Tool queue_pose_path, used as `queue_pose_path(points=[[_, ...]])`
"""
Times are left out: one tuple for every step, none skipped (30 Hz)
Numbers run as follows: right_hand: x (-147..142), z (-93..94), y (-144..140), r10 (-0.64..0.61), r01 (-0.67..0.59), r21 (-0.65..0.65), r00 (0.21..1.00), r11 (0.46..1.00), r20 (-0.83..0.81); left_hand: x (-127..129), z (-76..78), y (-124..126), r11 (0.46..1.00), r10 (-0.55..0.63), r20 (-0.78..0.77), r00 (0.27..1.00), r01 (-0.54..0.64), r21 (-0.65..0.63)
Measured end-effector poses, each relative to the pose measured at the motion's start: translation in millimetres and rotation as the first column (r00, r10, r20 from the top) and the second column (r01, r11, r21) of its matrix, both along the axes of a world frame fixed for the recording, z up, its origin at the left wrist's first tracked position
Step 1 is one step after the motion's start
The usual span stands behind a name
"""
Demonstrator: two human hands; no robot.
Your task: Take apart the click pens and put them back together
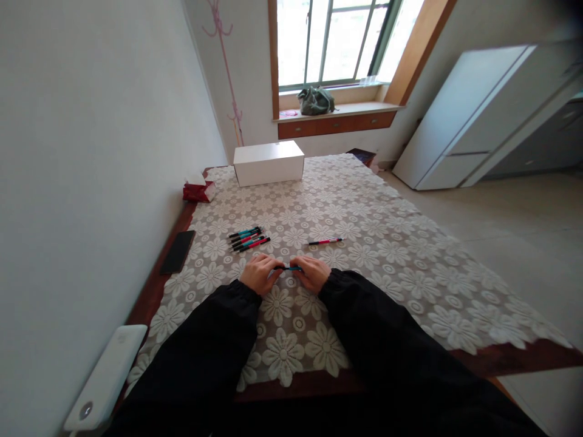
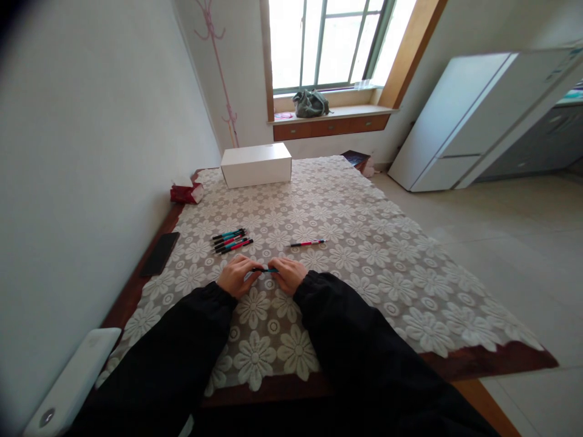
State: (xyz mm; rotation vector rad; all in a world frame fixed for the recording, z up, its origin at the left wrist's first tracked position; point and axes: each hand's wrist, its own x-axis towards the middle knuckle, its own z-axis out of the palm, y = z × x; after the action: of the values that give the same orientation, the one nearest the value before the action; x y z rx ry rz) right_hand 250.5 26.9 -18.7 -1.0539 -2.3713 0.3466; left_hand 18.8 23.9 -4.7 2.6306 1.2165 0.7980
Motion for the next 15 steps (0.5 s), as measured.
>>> queue_pose_path(points=[[0.1,0.6,-0.3,-0.002,0.002,0.01,1.0,1.0,0.008,0.1,0.2,-0.1,1.0,-0.002,0.003,1.0,0.002,0.0],[0.1,1.0,-0.6,-0.005,0.004,0.018,1.0,1.0,0.013,0.3,0.5,-0.2,1.0,-0.005,0.007,1.0,0.005,0.001],[-0.2,1.1,-0.9,-0.006,0.006,0.021,1.0,1.0,0.017,0.6,0.7,-0.3,1.0,-0.007,0.012,1.0,0.007,0.002],[-0.5,0.9,-1.0,-0.006,0.005,0.02,1.0,1.0,0.018,0.8,0.9,-0.4,1.0,-0.008,0.018,1.0,0.008,0.004],[-0.9,0.5,-1.1,-0.007,0.007,0.017,1.0,1.0,0.014,1.0,1.2,-0.4,1.0,-0.009,0.024,1.0,0.009,0.008],[-1.4,-0.1,-1.1,-0.011,0.011,0.011,1.0,1.0,0.005,1.1,1.4,-0.5,1.0,-0.008,0.032,0.999,0.008,0.013],[-1.8,-0.9,-1.0,-0.017,0.017,0.004,1.0,1.0,-0.007,1.2,1.8,-0.6,1.0,-0.008,0.041,0.999,0.007,0.018],[-2.1,-1.7,-0.9,-0.025,0.025,-0.003,0.999,1.0,-0.02,1.1,2.1,-0.6,1.0,-0.008,0.051,0.999,0.007,0.022],[-2.2,-2.3,-0.8,-0.032,0.031,-0.012,0.999,0.999,-0.029,1.1,2.5,-0.7,1.0,-0.01,0.059,0.998,0.008,0.025],[-2.2,-2.8,-0.7,-0.036,0.035,-0.02,0.999,0.999,-0.034,1.0,2.9,-0.8,1.0,-0.013,0.065,0.998,0.012,0.028],[-2.1,-3.0,-0.7,-0.036,0.036,-0.027,0.999,0.999,-0.033,1.0,3.3,-1.0,0.999,-0.017,0.068,0.998,0.015,0.03],[-2.0,-2.9,-0.9,-0.036,0.035,-0.03,0.999,0.999,-0.026,1.1,3.7,-1.3,0.999,-0.022,0.07,0.997,0.02,0.033],[-1.9,-2.5,-1.2,-0.038,0.037,-0.027,0.999,0.999,-0.017,1.2,4.2,-1.5,0.999,-0.027,0.072,0.997,0.025,0.036],[-1.8,-1.9,-1.6,-0.042,0.041,-0.021,0.999,0.999,-0.006,1.4,4.6,-1.9,0.999,-0.032,0.074,0.997,0.029,0.04],[-1.8,-1.1,-2.2,-0.047,0.048,-0.015,0.999,0.999,0.004,1.6,5.0,-2.2,0.998,-0.035,0.078,0.996,0.032,0.045]])
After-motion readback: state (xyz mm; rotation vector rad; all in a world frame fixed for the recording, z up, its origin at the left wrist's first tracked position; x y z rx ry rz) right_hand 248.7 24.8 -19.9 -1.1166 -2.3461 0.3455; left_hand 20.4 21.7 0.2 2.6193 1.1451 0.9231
